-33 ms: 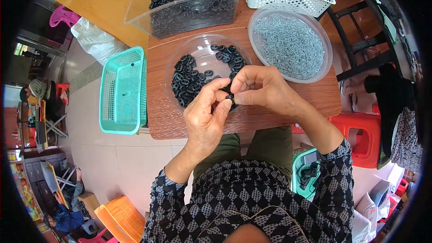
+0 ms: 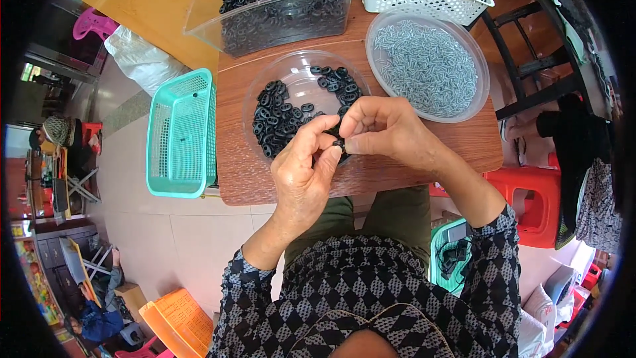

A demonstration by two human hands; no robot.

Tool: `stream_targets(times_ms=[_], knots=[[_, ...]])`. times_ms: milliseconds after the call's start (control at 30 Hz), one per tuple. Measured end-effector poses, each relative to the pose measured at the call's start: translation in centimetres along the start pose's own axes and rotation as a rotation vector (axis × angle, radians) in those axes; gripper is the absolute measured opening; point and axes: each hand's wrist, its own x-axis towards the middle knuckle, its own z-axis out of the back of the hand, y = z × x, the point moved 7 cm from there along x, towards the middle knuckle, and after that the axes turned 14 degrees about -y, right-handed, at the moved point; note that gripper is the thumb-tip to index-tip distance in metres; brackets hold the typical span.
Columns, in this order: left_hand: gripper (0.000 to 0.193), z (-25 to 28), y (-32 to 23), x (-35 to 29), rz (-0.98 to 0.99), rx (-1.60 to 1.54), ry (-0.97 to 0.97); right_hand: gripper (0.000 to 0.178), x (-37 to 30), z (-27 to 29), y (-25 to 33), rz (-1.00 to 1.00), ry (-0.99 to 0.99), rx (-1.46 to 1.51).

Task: The person assembles cord locks by taking springs and lock bodies from trays and inserting the springs into the lock bodies by hand.

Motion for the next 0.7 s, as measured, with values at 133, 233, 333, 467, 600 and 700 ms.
stream_targets(times_ms=[133,233,333,467,600,700], knots=[[0.031,-0.1,-0.5,0.0,-0.039,0.037,-0.022,0.013,0.0,-0.4,-0.1,0.005,-0.012,0.072],[0.032,-0.1,-0.9,0.0,-0.103,0.091,-0.031,0.013,0.2,-0.5,-0.6,0.011,-0.02,0.078],[0.031,0.0,-0.6,0.1,-0.121,0.109,-0.04,0.012,0.2,-0.5,-0.5,0.035,-0.005,0.046],[0.029,0.0,0.4,0.7,0.059,-0.176,-0.071,0.009,0.4,-0.6,-0.3,0.016,-0.039,0.101],[0.029,0.5,1.7,0.9,0.253,-0.415,-0.127,0.01,0.8,-0.9,0.5,0.046,-0.035,0.109],[0.03,0.8,1.9,1.0,0.259,-0.399,-0.142,0.01,0.8,-0.4,0.4,0.148,-0.064,-0.029]])
